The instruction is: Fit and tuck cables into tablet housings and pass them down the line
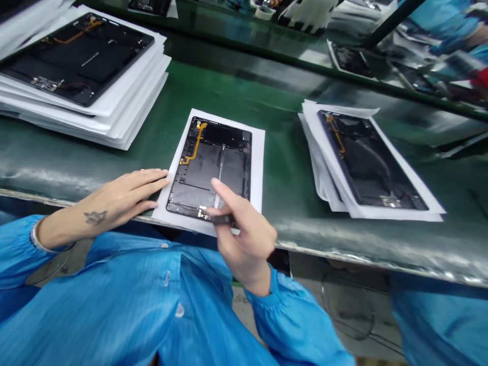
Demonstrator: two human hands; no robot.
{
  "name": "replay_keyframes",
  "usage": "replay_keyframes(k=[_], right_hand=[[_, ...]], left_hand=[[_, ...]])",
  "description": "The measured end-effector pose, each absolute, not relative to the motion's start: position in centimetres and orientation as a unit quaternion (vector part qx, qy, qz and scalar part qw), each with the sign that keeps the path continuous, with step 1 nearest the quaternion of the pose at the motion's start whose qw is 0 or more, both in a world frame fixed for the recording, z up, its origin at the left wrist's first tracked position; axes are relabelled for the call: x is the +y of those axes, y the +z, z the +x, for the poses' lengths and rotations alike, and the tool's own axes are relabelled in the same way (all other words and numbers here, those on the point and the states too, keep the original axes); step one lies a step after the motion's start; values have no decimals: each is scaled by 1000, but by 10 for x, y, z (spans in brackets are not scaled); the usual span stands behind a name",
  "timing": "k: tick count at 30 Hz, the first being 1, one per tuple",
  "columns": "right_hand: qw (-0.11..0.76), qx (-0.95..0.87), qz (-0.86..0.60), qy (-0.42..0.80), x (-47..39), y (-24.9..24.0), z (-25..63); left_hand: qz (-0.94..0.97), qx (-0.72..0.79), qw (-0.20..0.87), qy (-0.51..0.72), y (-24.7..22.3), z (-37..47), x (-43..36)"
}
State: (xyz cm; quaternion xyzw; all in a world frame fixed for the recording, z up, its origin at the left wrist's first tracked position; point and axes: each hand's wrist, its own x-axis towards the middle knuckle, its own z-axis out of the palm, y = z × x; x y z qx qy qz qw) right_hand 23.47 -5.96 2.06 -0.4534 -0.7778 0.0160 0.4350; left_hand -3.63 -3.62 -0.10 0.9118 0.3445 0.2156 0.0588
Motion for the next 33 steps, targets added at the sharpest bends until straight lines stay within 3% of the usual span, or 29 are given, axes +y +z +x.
replay_keyframes(k=[3,8,15,23,29,33], right_hand=[[521,-700,-473,119,-72,19,230],[509,-750,-388,169,-82,3,225],[437,-830,-347,25,-87,-22,219],[436,-793,-424,-39,-95,-28,226],[472,-780,-410,22,-92,-15,233],[488,-750,-408,180,-75,4,225]], left_hand=[[923,317,23,217,4,-32,-38],[942,249,-42,219,7,-25,-39],[937,258,-46,231,3,-25,-41],[937,248,-56,240,2,-24,-41],[940,250,-88,213,10,-13,-44],[936,275,-142,165,19,3,-51]])
